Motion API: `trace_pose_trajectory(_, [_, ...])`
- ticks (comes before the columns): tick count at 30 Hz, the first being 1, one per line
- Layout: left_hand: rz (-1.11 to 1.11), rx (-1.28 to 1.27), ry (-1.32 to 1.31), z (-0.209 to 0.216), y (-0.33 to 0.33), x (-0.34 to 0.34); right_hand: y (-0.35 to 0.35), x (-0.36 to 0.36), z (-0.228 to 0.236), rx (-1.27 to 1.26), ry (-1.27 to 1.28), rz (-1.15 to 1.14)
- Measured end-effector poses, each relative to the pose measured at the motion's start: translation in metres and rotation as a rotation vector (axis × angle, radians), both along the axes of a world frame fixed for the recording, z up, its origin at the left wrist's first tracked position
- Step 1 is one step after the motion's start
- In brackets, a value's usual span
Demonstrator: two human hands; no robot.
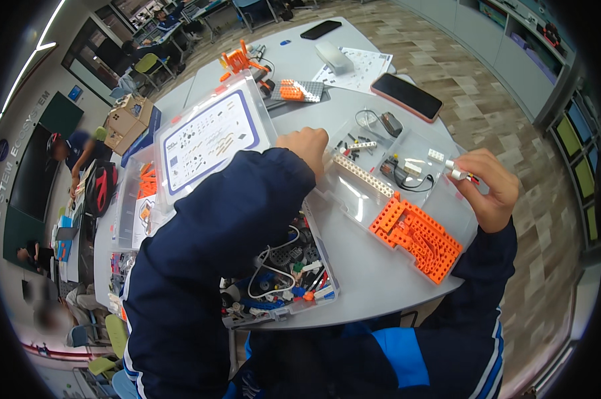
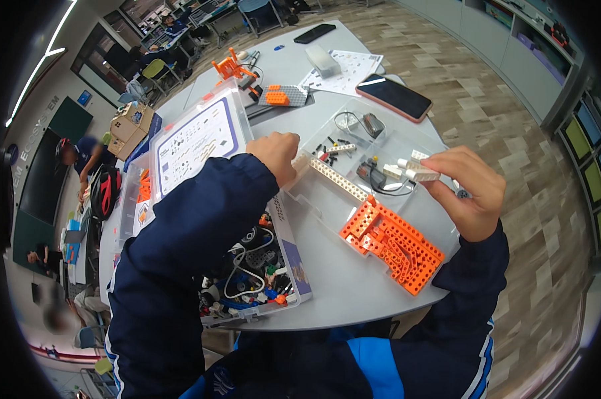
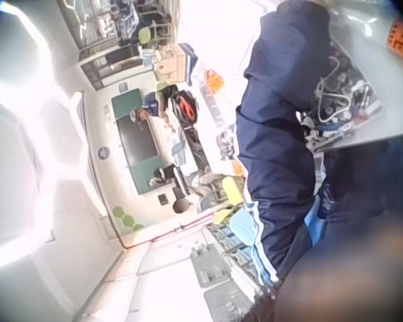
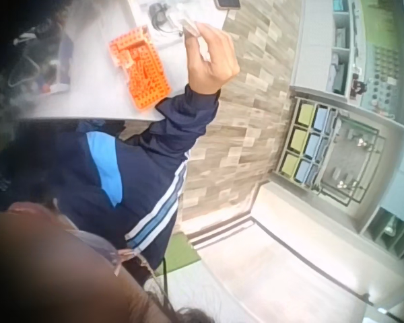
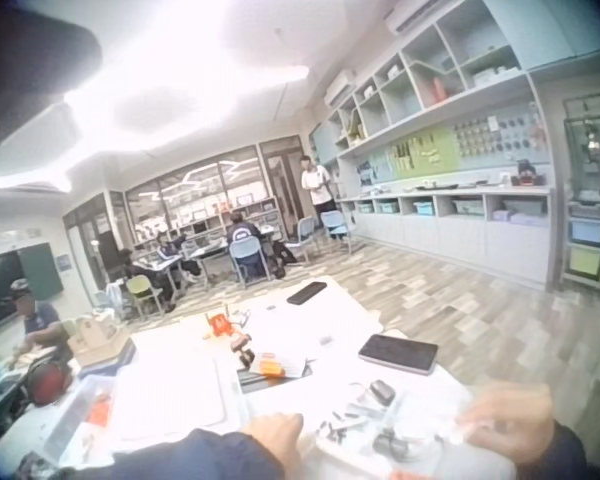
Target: The person picks white LEGO bricks from a clear bin and connects them by hand, forming a small rectangular assembly. They repeatedly pick, align, and snap pieces together, occasionally placing the assembly back into the bin.
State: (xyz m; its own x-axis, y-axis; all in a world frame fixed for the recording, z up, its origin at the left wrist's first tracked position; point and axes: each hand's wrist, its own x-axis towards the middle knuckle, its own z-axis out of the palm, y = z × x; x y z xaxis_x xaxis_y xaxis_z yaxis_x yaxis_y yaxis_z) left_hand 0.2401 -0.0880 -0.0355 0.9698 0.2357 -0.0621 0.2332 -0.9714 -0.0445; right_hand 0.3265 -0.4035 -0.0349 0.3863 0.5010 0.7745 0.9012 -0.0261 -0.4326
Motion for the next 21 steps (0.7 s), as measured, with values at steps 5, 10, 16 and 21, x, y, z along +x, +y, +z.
trace_pose_trajectory(5, [0.005,0.010,0.012,0.000,0.000,0.003,0.000,0.001,-0.001,-0.004,-0.001,0.008])
trace_pose_trajectory(10, [0.002,-0.006,0.044,0.004,0.003,0.005,-0.001,0.002,-0.003,-0.004,0.008,0.021])
trace_pose_trajectory(16, [-0.026,-0.026,0.185,0.015,0.003,0.006,0.000,0.003,-0.006,-0.010,0.007,0.018])
trace_pose_trajectory(21, [-0.044,0.027,0.180,0.015,-0.001,0.005,0.000,0.003,-0.005,-0.020,0.007,0.020])
